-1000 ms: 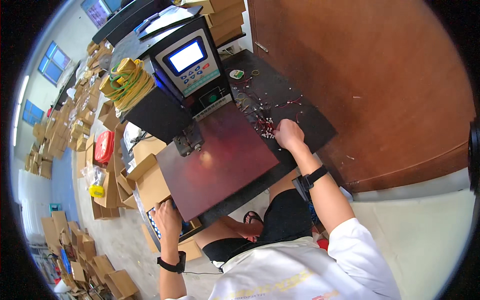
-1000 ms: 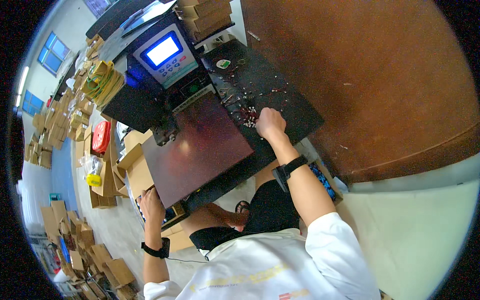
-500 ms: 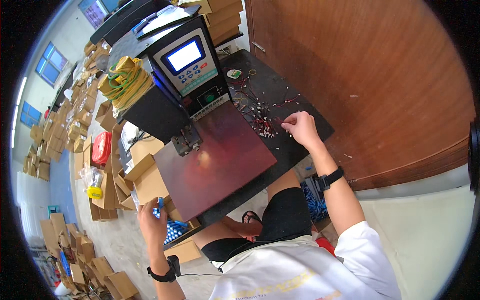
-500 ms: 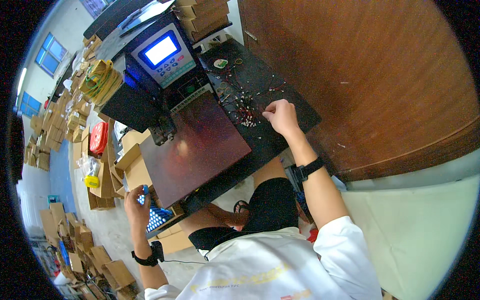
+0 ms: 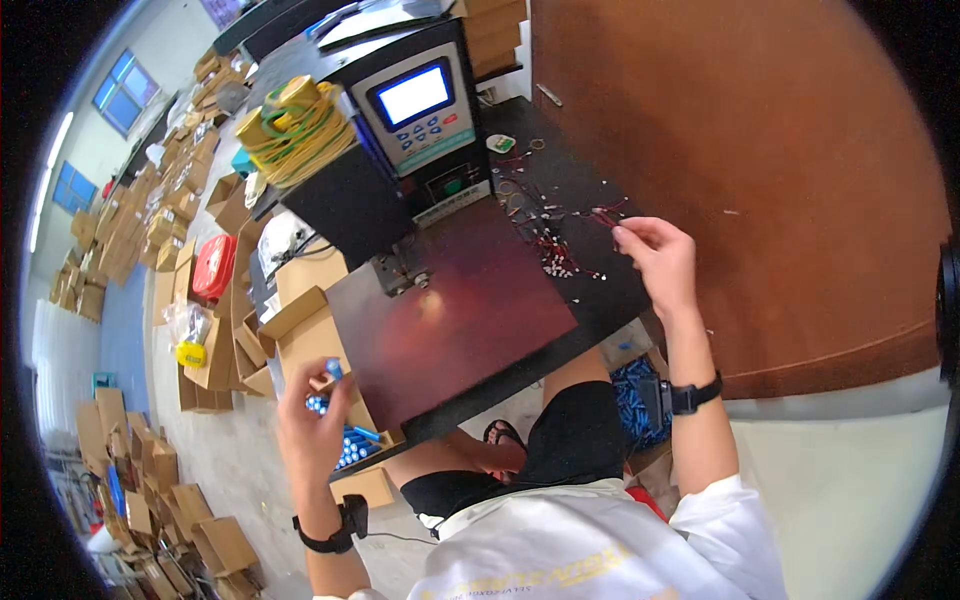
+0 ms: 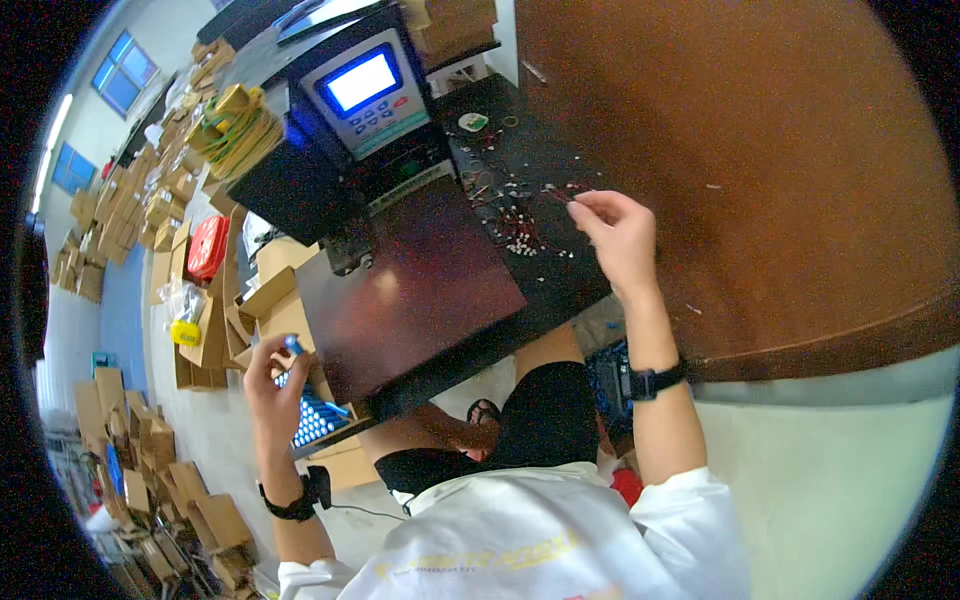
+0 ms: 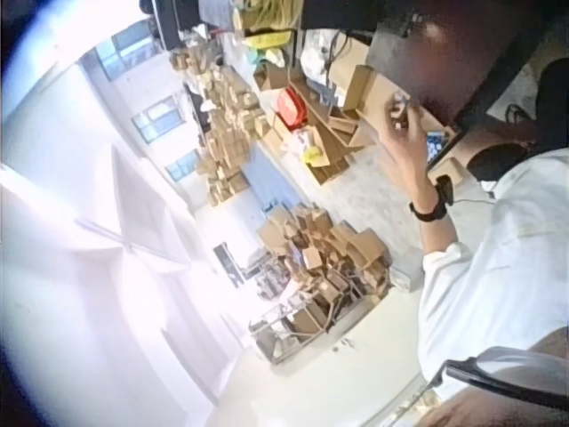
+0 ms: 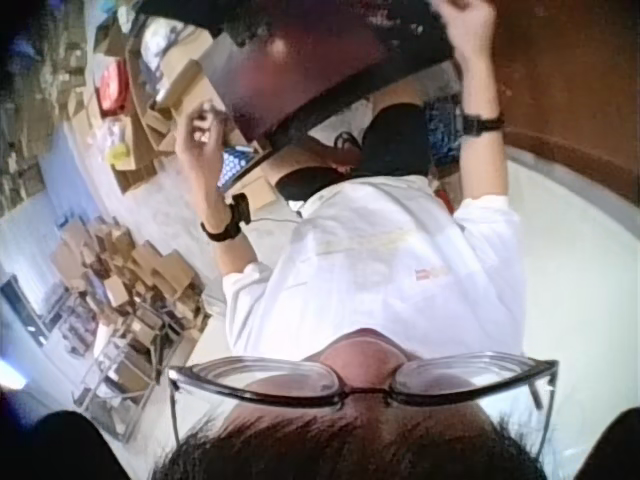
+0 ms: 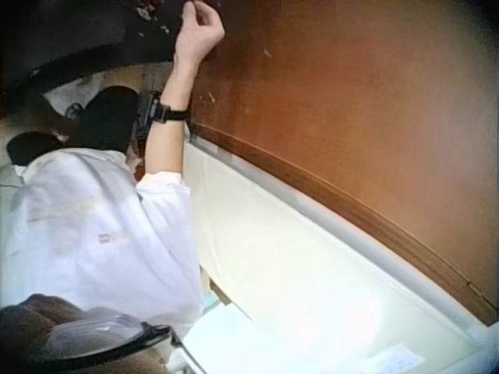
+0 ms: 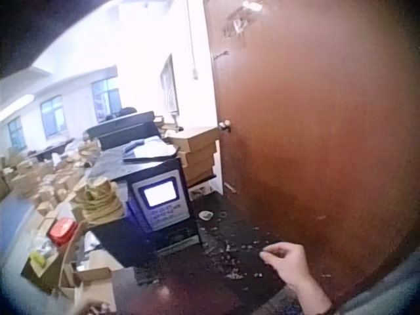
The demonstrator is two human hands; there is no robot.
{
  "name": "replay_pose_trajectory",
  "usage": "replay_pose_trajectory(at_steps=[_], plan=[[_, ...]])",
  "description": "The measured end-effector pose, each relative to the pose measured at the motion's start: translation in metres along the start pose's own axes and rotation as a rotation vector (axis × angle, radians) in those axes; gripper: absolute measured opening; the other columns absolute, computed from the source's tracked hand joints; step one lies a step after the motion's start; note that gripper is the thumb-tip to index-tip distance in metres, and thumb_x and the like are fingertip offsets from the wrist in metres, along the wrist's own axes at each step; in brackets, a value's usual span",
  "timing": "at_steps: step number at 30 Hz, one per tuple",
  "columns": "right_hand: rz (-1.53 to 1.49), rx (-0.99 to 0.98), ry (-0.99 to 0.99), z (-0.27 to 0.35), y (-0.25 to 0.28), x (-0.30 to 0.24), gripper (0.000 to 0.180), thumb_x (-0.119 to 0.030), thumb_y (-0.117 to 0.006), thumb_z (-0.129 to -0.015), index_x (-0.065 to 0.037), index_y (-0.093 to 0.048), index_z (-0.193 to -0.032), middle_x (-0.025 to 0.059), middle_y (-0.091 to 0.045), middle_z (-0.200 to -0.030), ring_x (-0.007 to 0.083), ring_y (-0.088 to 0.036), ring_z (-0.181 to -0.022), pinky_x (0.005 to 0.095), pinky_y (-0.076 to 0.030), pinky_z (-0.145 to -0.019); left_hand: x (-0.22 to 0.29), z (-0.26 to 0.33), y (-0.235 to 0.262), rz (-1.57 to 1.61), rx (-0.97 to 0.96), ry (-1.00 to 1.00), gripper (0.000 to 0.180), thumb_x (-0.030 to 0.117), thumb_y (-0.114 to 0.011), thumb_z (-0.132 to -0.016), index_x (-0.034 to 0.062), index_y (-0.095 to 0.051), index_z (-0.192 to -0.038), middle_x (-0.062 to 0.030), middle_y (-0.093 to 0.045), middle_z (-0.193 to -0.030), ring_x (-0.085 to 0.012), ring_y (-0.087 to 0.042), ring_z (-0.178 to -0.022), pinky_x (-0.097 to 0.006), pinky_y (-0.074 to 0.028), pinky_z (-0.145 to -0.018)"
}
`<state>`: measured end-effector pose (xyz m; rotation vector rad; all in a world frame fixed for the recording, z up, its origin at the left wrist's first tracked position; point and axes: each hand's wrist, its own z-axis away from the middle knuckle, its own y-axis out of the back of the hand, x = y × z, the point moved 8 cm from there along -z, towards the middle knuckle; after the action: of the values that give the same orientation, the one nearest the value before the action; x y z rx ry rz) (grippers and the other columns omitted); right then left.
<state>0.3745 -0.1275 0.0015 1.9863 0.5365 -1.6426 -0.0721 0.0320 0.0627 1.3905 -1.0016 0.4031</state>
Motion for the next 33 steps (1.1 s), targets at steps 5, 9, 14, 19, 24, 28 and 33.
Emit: replay_pose_trajectory(at_steps=[5, 9, 14, 19, 24, 28, 33], plan=[[-0.246, 0.0, -0.037, 0.029, -0.001, -0.023, 0.018, -0.002, -0.076, -0.086, -0.002, -0.067, -0.101, 0.0103, -0.074, -0.089, 0.0113, -0.065, -0.072, 0.0212, -0.044, -0.059, 0.007, -0.015, -0.033, 0.015, 0.013, -0.185, 0.025, 0.002, -0.074, -0.081, 0.0005, -0.065, -0.104, -0.0065, -0.06, -0.088, -0.0155, -0.056, -0.077, -0.028, -0.047, -0.071], [-0.37, -0.078, -0.056, 0.055, -0.024, -0.026, 0.02, 0.004, -0.075, -0.084, -0.003, -0.065, -0.1, 0.0132, -0.074, -0.089, 0.0142, -0.068, -0.071, 0.0224, -0.047, -0.058, 0.02, -0.024, -0.062, 0.106, 0.006, -0.241, 0.027, 0.006, -0.077, -0.081, 0.0, -0.066, -0.105, -0.0099, -0.062, -0.088, -0.0194, -0.062, -0.077, -0.03, -0.05, -0.071], [-0.42, -0.156, -0.066, 0.082, -0.059, -0.026, 0.02, 0.005, -0.074, -0.085, -0.003, -0.062, -0.099, 0.0124, -0.074, -0.088, 0.0142, -0.069, -0.073, 0.0222, -0.05, -0.06, 0.038, -0.035, -0.089, 0.106, -0.043, -0.237, 0.026, 0.008, -0.078, -0.079, -0.0013, -0.068, -0.102, -0.0136, -0.064, -0.092, -0.0244, -0.064, -0.085, -0.033, -0.051, -0.077], [-0.441, -0.19, -0.054, 0.093, -0.087, -0.028, 0.021, 0.007, -0.073, -0.085, -0.003, -0.061, -0.099, 0.0118, -0.073, -0.09, 0.0136, -0.069, -0.076, 0.0228, -0.054, -0.066, 0.035, -0.048, -0.095, 0.062, 0.019, -0.227, 0.022, 0.015, -0.079, -0.078, 0.0002, -0.072, -0.093, -0.0151, -0.066, -0.087, -0.0298, -0.066, -0.081, -0.037, -0.054, -0.074], [-0.459, -0.179, -0.025, 0.094, -0.1, -0.03, 0.023, 0.009, -0.073, -0.084, -0.003, -0.06, -0.099, 0.0101, -0.072, -0.091, 0.0119, -0.068, -0.079, 0.0225, -0.055, -0.072, 0.034, -0.055, -0.099, 0.072, 0.04, -0.207, 0.022, 0.017, -0.078, -0.078, -0.0013, -0.069, -0.086, -0.0157, -0.061, -0.08, -0.0322, -0.064, -0.078, -0.039, -0.052, -0.072], [-0.38, -0.154, 0.027, 0.096, -0.101, -0.035, 0.024, 0.01, -0.074, -0.083, -0.003, -0.06, -0.098, 0.009, -0.072, -0.092, 0.0108, -0.067, -0.081, 0.0221, -0.054, -0.074, 0.034, -0.054, -0.099, 0.038, 0.017, -0.153, 0.029, 0.021, -0.078, -0.081, -0.0042, -0.065, -0.085, -0.0179, -0.061, -0.083, -0.034, -0.061, -0.074, -0.038, -0.049, -0.068], [-0.4, -0.183, 0.043, 0.097, -0.103, -0.033, 0.026, 0.009, -0.076, -0.083, -0.004, -0.058, -0.097, 0.0085, -0.072, -0.093, 0.0108, -0.067, -0.082, 0.0222, -0.053, -0.075, 0.039, -0.049, -0.096, 0.111, 0.089, -0.202, 0.021, 0.018, -0.075, -0.078, -0.0001, -0.064, -0.078, -0.0139, -0.058, -0.073, -0.0313, -0.057, -0.072, -0.041, -0.047, -0.064]])
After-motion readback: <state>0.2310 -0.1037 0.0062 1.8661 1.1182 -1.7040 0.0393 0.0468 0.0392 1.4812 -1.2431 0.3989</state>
